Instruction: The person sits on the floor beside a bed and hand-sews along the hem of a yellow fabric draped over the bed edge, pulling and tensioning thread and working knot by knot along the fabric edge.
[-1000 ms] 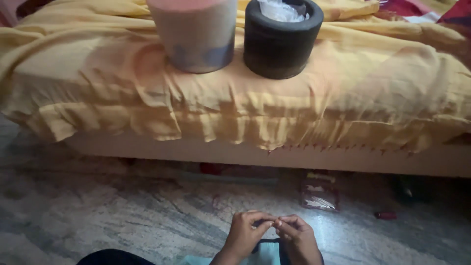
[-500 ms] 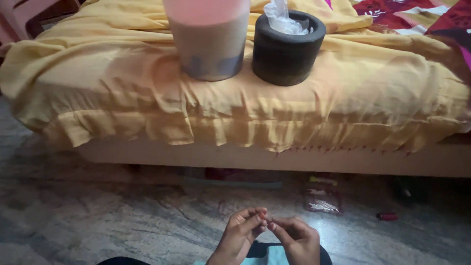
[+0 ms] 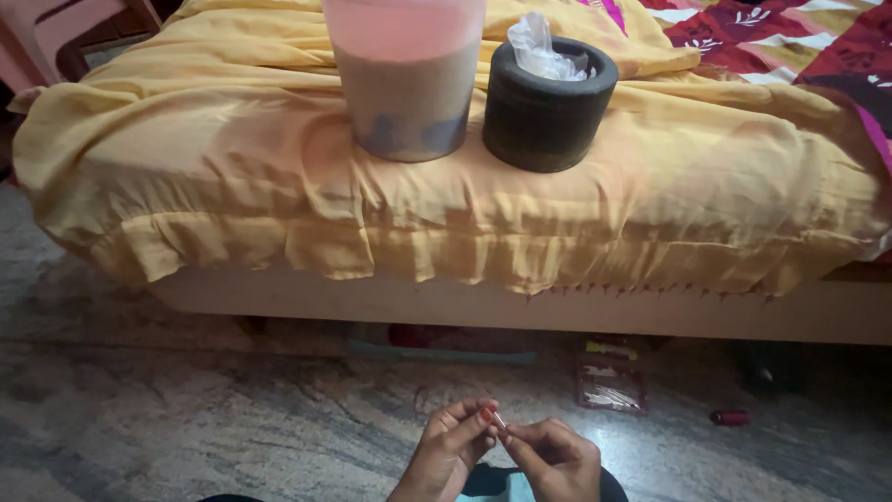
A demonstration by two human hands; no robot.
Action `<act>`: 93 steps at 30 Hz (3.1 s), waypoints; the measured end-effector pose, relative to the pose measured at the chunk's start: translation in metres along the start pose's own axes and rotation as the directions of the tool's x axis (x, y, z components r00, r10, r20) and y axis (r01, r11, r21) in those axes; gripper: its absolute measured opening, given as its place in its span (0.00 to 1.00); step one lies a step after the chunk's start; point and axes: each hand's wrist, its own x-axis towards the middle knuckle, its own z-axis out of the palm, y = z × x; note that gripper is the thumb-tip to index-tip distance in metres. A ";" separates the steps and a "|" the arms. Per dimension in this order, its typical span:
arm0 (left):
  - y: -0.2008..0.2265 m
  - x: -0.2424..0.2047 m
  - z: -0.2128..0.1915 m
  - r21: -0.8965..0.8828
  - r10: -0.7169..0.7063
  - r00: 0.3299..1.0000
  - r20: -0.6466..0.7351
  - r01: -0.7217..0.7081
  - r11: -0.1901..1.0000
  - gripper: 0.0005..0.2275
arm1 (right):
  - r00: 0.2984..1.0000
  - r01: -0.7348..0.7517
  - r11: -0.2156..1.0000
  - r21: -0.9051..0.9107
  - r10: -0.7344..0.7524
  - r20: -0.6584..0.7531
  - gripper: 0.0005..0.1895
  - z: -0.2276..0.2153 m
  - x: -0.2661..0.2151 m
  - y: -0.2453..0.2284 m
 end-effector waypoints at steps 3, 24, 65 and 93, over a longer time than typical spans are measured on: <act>0.002 -0.003 0.006 0.023 0.017 1.000 0.024 -0.018 1.000 0.11 | 1.000 -0.013 1.000 0.016 0.013 0.003 0.04 0.000 -0.002 -0.008; 0.032 -0.007 0.072 0.887 0.452 0.887 0.092 -0.279 0.369 0.05 | 0.991 -0.094 0.973 0.209 0.071 0.114 0.16 -0.011 0.028 0.036; 0.059 0.097 0.064 0.028 0.146 0.989 -0.038 -0.145 0.989 0.11 | 0.999 -0.037 0.923 0.382 0.042 -0.004 0.04 0.022 0.130 -0.012; 0.063 0.083 0.077 0.053 0.149 0.987 -0.055 -0.146 0.988 0.14 | 0.999 -0.038 0.910 0.413 0.021 0.046 0.07 0.034 0.107 -0.045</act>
